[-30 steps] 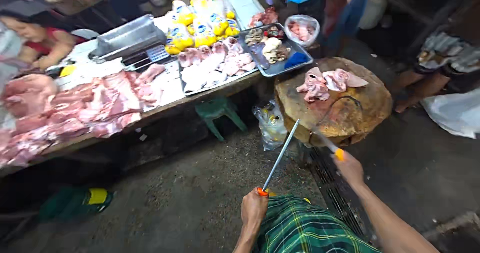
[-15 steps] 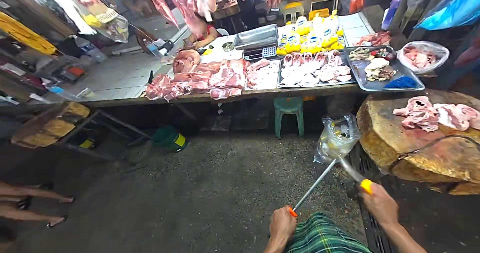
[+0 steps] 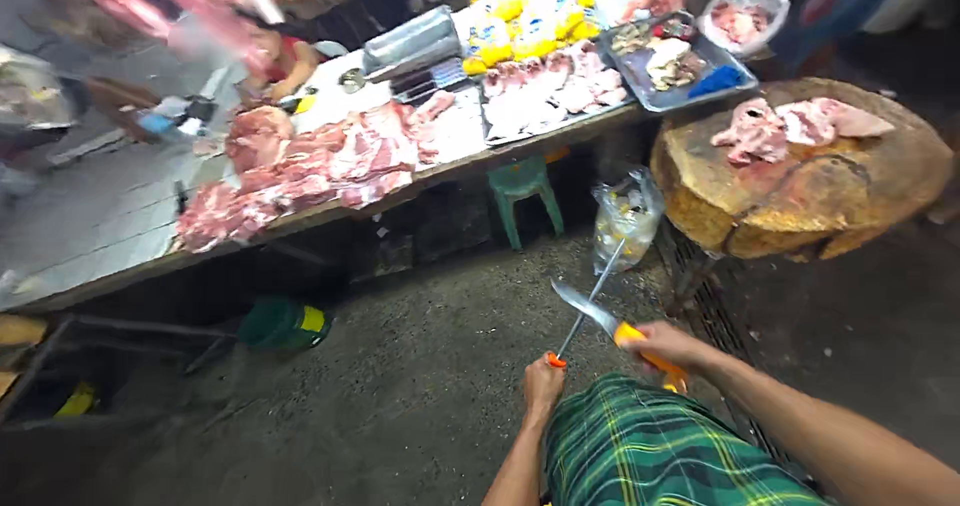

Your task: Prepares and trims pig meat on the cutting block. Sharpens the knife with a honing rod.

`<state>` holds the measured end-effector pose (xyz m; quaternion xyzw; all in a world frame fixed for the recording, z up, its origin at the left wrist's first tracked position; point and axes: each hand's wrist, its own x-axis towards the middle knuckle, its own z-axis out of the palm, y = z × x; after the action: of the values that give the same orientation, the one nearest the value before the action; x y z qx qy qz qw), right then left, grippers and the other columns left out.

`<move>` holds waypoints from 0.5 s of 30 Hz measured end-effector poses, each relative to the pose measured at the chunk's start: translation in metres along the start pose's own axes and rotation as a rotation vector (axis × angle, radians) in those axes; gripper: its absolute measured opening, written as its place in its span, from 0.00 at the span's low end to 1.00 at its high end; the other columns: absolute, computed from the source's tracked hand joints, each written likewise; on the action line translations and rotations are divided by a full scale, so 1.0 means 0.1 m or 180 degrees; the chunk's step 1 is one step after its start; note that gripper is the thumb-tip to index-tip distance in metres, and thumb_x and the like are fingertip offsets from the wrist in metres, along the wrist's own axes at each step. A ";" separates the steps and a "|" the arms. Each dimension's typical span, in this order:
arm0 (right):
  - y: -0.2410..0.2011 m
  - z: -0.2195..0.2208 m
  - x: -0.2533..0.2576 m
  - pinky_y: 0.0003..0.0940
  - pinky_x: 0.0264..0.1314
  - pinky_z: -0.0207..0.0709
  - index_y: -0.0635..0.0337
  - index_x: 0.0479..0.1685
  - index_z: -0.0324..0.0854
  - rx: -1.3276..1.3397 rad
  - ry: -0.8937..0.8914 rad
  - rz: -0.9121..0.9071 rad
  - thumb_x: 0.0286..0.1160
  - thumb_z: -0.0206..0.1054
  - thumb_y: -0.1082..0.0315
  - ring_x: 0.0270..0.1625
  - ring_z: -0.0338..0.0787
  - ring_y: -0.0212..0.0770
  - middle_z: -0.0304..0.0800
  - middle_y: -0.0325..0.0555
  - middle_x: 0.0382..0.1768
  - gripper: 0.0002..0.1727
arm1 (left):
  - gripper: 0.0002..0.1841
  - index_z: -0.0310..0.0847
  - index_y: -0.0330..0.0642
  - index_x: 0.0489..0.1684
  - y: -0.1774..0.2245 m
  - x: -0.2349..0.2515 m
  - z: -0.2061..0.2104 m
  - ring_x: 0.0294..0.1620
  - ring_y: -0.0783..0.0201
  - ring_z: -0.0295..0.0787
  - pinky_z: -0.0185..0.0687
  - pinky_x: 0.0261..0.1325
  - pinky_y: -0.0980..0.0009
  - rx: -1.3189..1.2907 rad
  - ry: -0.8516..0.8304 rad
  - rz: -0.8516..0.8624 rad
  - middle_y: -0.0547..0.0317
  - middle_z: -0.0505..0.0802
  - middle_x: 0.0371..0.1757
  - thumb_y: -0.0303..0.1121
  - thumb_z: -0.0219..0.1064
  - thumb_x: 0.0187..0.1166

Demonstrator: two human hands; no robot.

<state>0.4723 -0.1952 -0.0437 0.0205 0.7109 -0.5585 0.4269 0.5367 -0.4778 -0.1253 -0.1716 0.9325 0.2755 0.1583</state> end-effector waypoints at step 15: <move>0.06 -1.08 -0.28 0.37 0.29 0.87 0.61 0.65 0.78 0.0830 0.1084 -0.0100 0.86 0.65 0.51 0.26 0.90 0.40 0.92 0.46 0.38 0.23 | 0.12 0.89 0.45 0.31 1.24 0.58 0.43 0.32 0.53 0.93 0.85 0.36 0.46 0.0326 0.0864 0.0934 0.56 0.93 0.27 0.44 0.69 0.73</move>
<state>0.4298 -0.0926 -0.0296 0.1586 0.6948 -0.6407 0.2856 0.4433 -0.3690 -0.1247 -0.0613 0.9731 0.2222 -0.0020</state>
